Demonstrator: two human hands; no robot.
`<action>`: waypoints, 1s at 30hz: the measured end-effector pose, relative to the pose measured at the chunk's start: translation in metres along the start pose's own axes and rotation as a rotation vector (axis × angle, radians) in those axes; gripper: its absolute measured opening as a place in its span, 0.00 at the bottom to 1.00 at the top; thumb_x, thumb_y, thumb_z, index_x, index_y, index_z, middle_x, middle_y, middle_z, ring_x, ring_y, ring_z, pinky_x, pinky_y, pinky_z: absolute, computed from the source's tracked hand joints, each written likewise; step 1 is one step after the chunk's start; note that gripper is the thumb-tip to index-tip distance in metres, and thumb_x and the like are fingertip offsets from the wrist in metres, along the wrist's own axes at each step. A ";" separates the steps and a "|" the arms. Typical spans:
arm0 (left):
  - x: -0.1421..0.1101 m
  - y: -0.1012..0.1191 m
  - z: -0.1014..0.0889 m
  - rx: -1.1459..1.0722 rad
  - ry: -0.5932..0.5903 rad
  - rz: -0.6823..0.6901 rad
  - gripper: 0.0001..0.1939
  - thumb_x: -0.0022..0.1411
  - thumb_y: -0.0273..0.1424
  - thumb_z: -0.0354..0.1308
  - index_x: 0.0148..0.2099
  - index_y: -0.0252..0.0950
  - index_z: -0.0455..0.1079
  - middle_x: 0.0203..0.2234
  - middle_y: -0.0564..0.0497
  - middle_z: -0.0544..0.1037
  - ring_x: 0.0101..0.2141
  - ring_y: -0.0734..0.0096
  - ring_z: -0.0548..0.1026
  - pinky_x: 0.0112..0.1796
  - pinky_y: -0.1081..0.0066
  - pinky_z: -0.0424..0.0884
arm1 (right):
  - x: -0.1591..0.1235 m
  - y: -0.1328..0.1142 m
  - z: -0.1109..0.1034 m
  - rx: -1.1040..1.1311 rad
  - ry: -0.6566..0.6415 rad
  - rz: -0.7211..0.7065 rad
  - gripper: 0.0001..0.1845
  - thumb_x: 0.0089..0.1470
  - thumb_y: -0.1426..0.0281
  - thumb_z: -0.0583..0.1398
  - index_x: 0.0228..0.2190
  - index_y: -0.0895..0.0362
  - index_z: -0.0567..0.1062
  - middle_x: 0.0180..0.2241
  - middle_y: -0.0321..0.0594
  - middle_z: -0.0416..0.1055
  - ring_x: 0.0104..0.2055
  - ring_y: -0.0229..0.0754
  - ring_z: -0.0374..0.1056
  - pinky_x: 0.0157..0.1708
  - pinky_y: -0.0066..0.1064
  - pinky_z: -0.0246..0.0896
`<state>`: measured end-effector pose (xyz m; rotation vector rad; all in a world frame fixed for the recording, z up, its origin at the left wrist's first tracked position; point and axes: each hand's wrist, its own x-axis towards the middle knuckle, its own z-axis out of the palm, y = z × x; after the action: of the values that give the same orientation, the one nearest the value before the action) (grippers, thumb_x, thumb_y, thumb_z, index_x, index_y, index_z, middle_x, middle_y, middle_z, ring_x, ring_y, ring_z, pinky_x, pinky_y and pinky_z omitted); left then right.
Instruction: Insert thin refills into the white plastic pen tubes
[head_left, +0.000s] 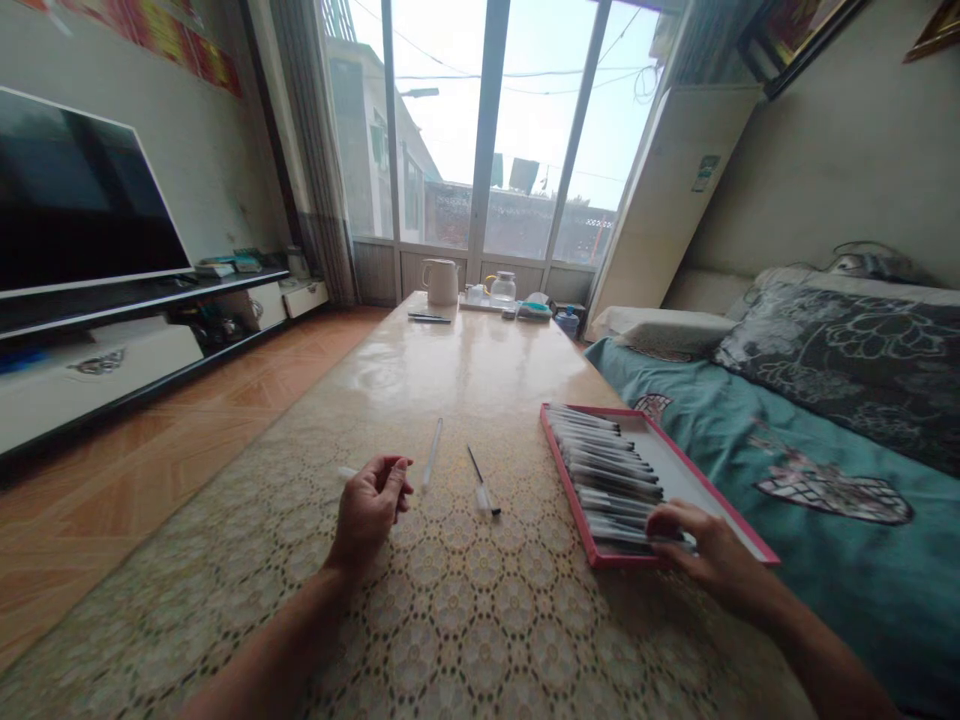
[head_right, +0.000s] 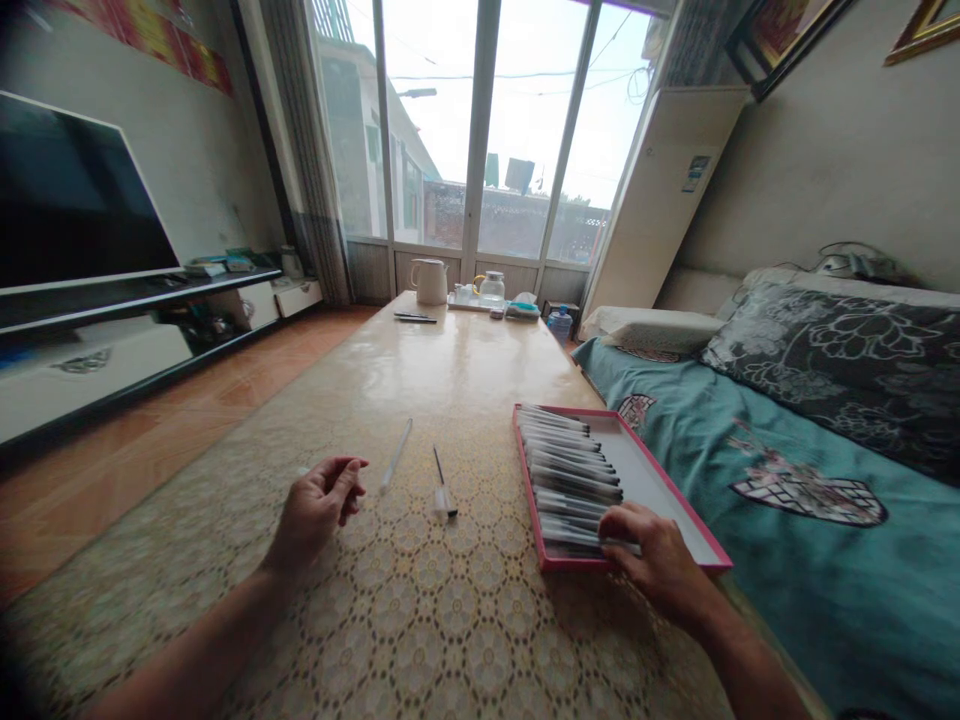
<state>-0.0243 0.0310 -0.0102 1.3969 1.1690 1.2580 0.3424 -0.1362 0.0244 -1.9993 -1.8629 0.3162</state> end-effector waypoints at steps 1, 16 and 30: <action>0.001 0.000 -0.001 0.005 0.004 0.006 0.19 0.53 0.45 0.55 0.37 0.33 0.67 0.18 0.55 0.69 0.15 0.78 0.66 0.13 0.80 0.58 | 0.000 0.000 -0.001 -0.007 -0.005 -0.006 0.06 0.47 0.70 0.57 0.28 0.55 0.74 0.32 0.39 0.71 0.36 0.44 0.67 0.37 0.31 0.59; 0.025 0.006 -0.042 0.678 0.081 0.178 0.10 0.54 0.26 0.49 0.35 0.35 0.71 0.31 0.47 0.76 0.29 0.67 0.74 0.32 0.70 0.67 | 0.041 -0.097 0.038 0.108 0.046 -0.234 0.10 0.53 0.68 0.52 0.27 0.55 0.72 0.31 0.40 0.68 0.33 0.40 0.65 0.34 0.31 0.59; 0.028 0.004 -0.061 1.139 -0.214 0.188 0.08 0.49 0.25 0.53 0.32 0.36 0.72 0.33 0.44 0.74 0.42 0.60 0.66 0.42 0.67 0.61 | 0.098 -0.121 0.110 0.076 0.074 -0.063 0.07 0.49 0.74 0.54 0.30 0.58 0.72 0.30 0.41 0.71 0.33 0.40 0.67 0.32 0.27 0.56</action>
<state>-0.0837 0.0593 0.0032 2.4145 1.7164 0.4565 0.1961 -0.0201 -0.0130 -1.8726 -1.8364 0.2872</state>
